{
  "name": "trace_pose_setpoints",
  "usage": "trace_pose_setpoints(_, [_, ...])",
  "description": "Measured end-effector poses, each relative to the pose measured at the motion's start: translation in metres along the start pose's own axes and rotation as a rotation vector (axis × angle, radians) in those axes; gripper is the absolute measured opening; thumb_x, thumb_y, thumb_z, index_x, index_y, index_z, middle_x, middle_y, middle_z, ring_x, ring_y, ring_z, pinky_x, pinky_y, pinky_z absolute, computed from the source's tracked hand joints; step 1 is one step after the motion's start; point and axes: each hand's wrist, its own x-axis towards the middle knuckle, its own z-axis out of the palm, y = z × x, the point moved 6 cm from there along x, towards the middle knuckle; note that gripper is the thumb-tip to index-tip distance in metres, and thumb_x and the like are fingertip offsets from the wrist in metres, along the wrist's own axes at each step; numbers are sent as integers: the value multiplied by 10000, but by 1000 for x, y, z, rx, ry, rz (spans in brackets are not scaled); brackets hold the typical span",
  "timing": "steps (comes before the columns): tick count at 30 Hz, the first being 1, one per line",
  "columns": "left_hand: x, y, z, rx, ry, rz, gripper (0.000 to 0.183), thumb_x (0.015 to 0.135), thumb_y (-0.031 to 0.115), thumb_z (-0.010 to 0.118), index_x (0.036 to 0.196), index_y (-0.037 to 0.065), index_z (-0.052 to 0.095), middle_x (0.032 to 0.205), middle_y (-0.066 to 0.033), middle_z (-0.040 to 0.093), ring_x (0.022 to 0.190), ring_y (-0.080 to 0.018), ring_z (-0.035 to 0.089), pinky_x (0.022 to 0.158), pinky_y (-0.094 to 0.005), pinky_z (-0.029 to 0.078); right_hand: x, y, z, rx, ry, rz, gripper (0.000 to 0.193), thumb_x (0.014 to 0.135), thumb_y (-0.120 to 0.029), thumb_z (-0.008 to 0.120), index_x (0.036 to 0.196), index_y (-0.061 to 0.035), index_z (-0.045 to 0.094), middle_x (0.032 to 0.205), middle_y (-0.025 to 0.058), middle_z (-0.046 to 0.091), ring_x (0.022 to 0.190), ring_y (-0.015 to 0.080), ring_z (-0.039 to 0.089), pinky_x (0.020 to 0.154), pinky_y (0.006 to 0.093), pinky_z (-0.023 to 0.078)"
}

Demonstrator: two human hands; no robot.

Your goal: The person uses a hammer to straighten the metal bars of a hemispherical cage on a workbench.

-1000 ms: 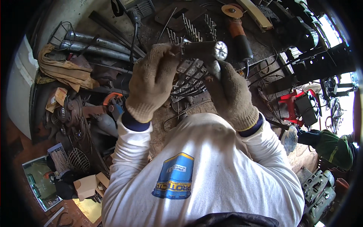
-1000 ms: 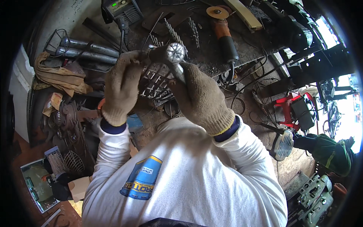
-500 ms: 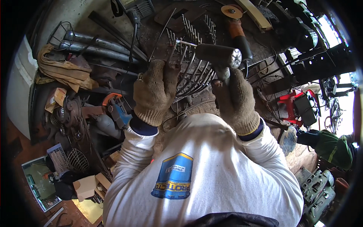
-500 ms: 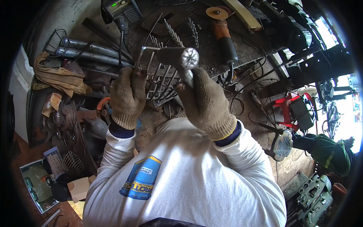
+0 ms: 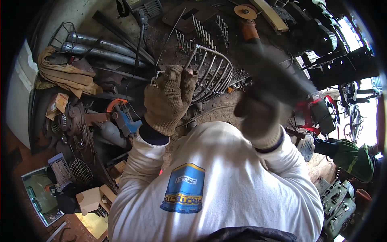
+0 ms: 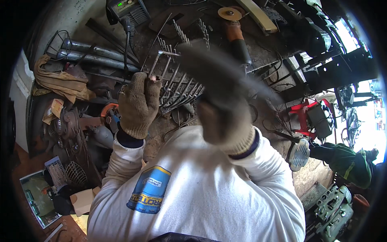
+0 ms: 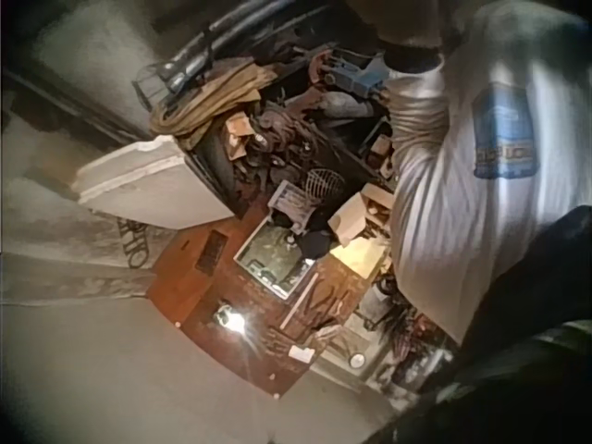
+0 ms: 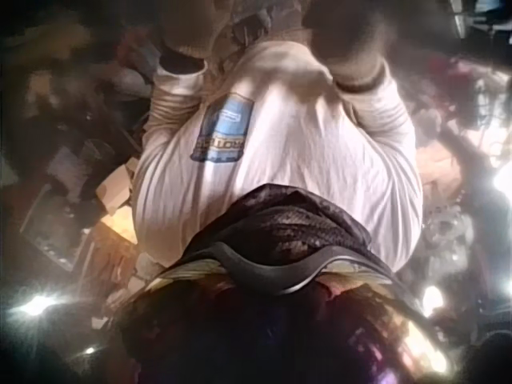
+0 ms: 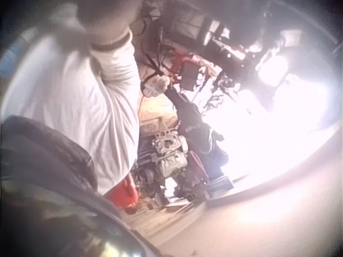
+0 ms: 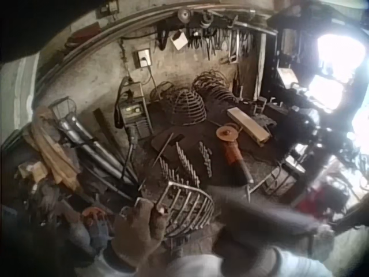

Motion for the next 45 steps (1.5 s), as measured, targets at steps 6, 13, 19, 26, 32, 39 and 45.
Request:
trace_pose_setpoints(6, [5,-13,-3,-90,-4,-81,186,909,216,634,807,92,539,658,-129,589,567,-348,605,471,-402,468,4,-16,3,-370,-74,-63,352,876,-104,631,1185,18,515,852,219,658,754,387,670,628,419,514])
trace_pose_setpoints(13, [-4,-5,1,-8,-27,-41,143,882,188,658,855,75,574,644,-124,586,545,-333,604,460,-402,463,6,4,9,-385,-128,15,313,880,-120,638,1148,-3,525,800,209,643,722,386,658,613,431,500])
trace_pose_setpoints(19, [-6,-7,5,19,-62,49,162,870,186,671,918,52,596,660,-110,595,557,-319,615,474,-390,474,13,2,19,-414,-153,-14,277,897,-120,606,1142,-7,542,798,166,641,706,286,645,617,394,494])
trace_pose_setpoints(26, [-15,-2,2,26,-4,83,110,879,98,659,974,68,614,868,-78,607,682,-282,608,575,-377,479,12,-33,-6,42,117,-28,348,947,-192,597,1211,16,504,839,126,652,656,194,624,578,301,479])
trace_pose_setpoints(32, [1,-8,-2,-20,-39,-93,68,895,91,649,907,64,588,881,-66,592,670,-269,594,572,-388,459,8,-2,10,-241,-61,-6,285,953,-204,576,1133,7,513,769,116,595,560,233,550,519,329,439])
trace_pose_setpoints(39, [-3,-20,0,-61,-27,-56,160,920,170,604,831,56,537,732,-131,578,635,-353,562,567,-431,426,17,8,-10,-256,48,161,221,921,-188,619,1031,-6,557,821,196,609,721,364,592,635,407,460])
trace_pose_setpoints(45, [-17,-24,-7,-32,-16,26,173,928,168,586,797,68,534,758,-117,573,636,-349,542,600,-422,422,31,41,-8,-420,63,74,449,818,-297,762,1099,-13,557,919,190,644,860,382,640,735,425,498])
